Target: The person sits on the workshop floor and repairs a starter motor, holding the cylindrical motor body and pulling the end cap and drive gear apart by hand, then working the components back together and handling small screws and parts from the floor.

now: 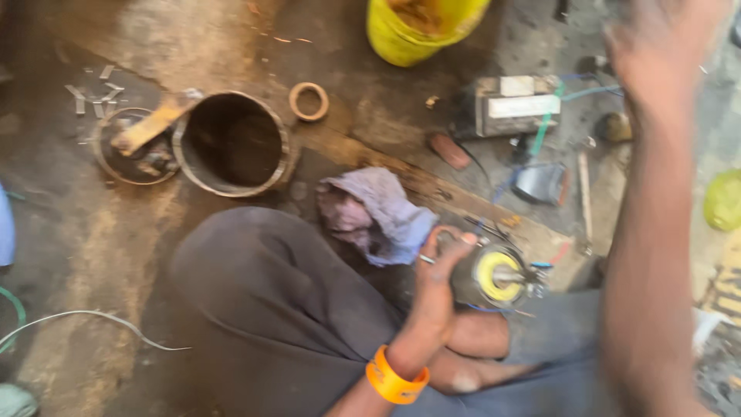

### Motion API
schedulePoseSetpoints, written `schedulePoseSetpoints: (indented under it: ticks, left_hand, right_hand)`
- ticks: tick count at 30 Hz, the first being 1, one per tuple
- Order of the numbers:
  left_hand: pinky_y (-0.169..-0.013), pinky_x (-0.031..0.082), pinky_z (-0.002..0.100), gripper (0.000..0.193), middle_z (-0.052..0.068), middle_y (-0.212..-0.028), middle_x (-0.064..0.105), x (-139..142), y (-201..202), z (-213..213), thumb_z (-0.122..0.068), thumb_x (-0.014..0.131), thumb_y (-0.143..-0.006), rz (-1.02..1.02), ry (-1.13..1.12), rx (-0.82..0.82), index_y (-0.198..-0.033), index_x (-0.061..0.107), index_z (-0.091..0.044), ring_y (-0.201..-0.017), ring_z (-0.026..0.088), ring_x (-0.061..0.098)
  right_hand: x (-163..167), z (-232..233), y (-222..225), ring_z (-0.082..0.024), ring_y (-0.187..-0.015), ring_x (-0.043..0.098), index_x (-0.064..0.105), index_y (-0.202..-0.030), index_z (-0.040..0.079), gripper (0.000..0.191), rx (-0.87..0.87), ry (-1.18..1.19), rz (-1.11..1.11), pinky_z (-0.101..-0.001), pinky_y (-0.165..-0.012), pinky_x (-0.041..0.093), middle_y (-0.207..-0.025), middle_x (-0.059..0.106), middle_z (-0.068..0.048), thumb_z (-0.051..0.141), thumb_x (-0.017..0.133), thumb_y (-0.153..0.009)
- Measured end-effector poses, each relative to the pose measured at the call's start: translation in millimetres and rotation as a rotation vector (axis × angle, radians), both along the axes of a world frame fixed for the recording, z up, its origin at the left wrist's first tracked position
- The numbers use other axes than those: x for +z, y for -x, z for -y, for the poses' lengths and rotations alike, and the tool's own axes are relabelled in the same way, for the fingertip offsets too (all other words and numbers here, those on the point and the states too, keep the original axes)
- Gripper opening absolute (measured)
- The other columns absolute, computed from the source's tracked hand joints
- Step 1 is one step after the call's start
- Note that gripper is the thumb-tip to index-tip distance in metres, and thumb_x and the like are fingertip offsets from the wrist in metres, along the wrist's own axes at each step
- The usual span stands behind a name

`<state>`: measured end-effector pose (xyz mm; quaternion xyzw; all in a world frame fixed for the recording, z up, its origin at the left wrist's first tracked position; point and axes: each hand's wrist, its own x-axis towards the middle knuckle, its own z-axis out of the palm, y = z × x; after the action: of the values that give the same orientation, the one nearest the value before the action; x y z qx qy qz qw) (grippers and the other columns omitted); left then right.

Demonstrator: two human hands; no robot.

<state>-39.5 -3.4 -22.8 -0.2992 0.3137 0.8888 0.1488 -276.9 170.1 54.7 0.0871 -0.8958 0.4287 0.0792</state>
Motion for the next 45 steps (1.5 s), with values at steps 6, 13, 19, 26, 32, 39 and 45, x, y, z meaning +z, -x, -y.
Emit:
schedulePoseSetpoints:
  ticks: [6,13,19,26,32,39,45]
  left_hand:
    - [-0.060,0.053,0.031,0.016,-0.002,-0.089,0.060,-4.4,-2.0,0.8,-0.025,0.070,-0.087,0.090,-0.116,-0.049,-0.097,0.061,-0.015,-0.081,0.011,0.063]
    - [-0.043,0.052,0.033,0.021,0.002,-0.091,0.067,2.3,-5.9,4.6,-0.032,0.062,-0.093,0.096,-0.077,-0.148,-0.107,0.059,-0.016,-0.074,0.015,0.070]
    - [-0.044,0.052,0.033,0.022,0.002,-0.089,0.069,3.1,-6.4,6.3,-0.034,0.059,-0.094,0.066,-0.013,-0.185,-0.107,0.060,-0.016,-0.071,0.015,0.070]
    - [-0.045,0.053,0.035,0.022,0.005,-0.086,0.068,-2.2,-10.7,5.6,-0.032,0.061,-0.098,-0.002,-0.010,-0.200,-0.105,0.059,-0.012,-0.069,0.017,0.069]
    - [-0.043,0.052,0.034,0.022,0.003,-0.085,0.069,1.6,-8.6,4.1,-0.033,0.059,-0.095,0.051,0.041,-0.221,-0.105,0.059,-0.014,-0.068,0.016,0.070]
    - [-0.044,0.051,0.034,0.022,0.003,-0.085,0.070,2.8,-9.0,3.0,-0.034,0.057,-0.095,0.078,0.063,-0.225,-0.105,0.060,-0.015,-0.067,0.016,0.071]
    - [-0.044,0.051,0.034,0.020,0.003,-0.084,0.068,1.1,-9.6,3.4,-0.033,0.058,-0.096,0.057,0.040,-0.216,-0.103,0.060,-0.014,-0.067,0.016,0.070]
  right_hand:
    - [-50.1,-102.3,-195.2,-0.012,-0.076,0.055,0.057,-0.131,0.007,0.042,-0.303,1.352,0.547,-0.0212,-0.057,0.043,-0.108,0.064,-0.005,0.041,0.039,-0.114]
    - [-88.7,-90.0,-218.7,-0.012,-0.077,0.062,0.061,-0.119,0.000,0.035,-0.385,0.448,0.711,-0.0290,-0.064,0.053,-0.097,0.066,-0.006,0.030,0.063,-0.103]
    - [-77.5,-73.3,-200.4,-0.015,-0.069,0.061,0.073,-0.114,0.002,0.027,-0.319,-0.168,0.424,-0.0299,-0.064,0.049,-0.090,0.070,-0.008,0.025,0.068,-0.099]
    - [-68.9,-113.8,-217.0,-0.010,-0.092,0.057,0.067,-0.116,0.001,0.017,-0.515,0.594,0.458,-0.0274,-0.072,0.051,-0.107,0.065,-0.003,0.009,0.057,-0.106]
    - [-61.7,-114.7,-219.5,-0.015,-0.104,0.068,0.066,-0.116,-0.002,0.031,-0.366,0.835,0.479,-0.0288,-0.092,0.058,-0.111,0.069,-0.005,-0.011,0.065,-0.086]
    - [-67.6,-103.1,-210.2,-0.009,-0.095,0.069,0.066,-0.113,-0.002,0.022,-0.321,0.257,0.409,-0.0240,-0.086,0.056,-0.102,0.073,-0.006,-0.003,0.072,-0.091]
    - [-74.1,-101.2,-203.4,-0.007,-0.088,0.066,0.069,-0.110,-0.001,0.017,-0.308,0.276,0.512,-0.0228,-0.078,0.055,-0.097,0.071,-0.005,-0.001,0.072,-0.094]
